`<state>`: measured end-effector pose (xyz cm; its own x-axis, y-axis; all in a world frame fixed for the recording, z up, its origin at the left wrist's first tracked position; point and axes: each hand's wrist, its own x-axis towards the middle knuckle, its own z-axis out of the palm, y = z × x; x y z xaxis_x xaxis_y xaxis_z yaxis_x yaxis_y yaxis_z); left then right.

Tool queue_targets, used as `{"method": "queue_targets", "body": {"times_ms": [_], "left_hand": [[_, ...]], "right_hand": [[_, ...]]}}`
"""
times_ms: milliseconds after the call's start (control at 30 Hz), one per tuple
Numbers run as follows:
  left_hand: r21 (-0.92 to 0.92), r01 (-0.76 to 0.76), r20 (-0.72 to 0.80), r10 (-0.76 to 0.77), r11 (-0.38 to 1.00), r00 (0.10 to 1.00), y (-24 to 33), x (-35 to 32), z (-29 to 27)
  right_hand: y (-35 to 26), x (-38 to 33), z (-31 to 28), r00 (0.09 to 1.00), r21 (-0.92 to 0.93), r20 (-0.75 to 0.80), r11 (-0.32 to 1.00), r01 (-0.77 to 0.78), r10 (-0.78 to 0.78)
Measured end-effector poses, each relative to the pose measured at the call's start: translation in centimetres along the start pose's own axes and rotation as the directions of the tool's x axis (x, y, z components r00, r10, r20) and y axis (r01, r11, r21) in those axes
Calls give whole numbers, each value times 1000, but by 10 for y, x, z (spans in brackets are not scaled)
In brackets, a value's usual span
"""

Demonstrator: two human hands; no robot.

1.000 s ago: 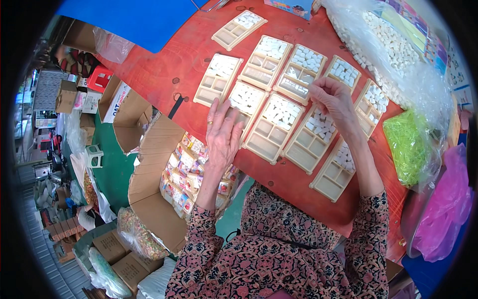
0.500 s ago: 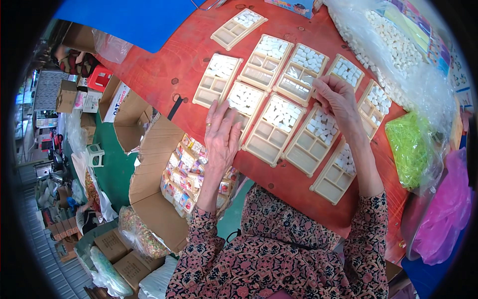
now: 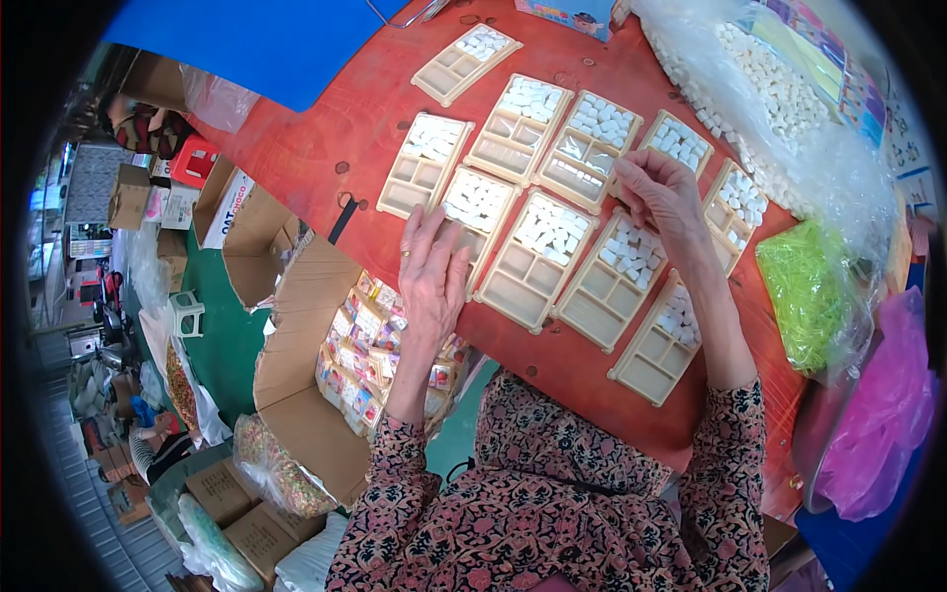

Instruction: Sorting and packing small white blocks into divided plastic trays on a workbench.

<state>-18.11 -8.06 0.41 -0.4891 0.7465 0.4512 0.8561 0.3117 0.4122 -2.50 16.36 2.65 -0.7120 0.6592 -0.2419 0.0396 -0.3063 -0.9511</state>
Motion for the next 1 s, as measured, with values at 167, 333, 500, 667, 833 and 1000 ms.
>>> {"method": "queue_targets", "body": {"times_ms": [167, 333, 500, 667, 833, 1000], "left_hand": [[-9, -27, -21, 27, 1000, 999, 1, 1, 1], [-3, -30, -41, 30, 1000, 999, 7, 2, -3], [-9, -89, -30, 89, 996, 996, 32, 6, -8], [-65, -197, 19, 198, 978, 980, 67, 15, -11], [-195, -257, 52, 271, 947, 961, 101, 12, 2], [-182, -343, 100, 364, 922, 926, 115, 45, 21]], "right_hand": [[-7, -1, -12, 998, 15, -12, 998, 60, -60], [-24, -12, -27, 987, -67, -81, 989, 133, -138], [-40, -28, -50, 973, -25, -157, 986, 166, -168], [-51, -45, -74, 965, -47, -181, 981, 187, -192], [-50, -59, -91, 946, -27, -244, 977, 213, -213], [-39, -58, -94, 942, -174, -227, 962, 213, -249]]}}
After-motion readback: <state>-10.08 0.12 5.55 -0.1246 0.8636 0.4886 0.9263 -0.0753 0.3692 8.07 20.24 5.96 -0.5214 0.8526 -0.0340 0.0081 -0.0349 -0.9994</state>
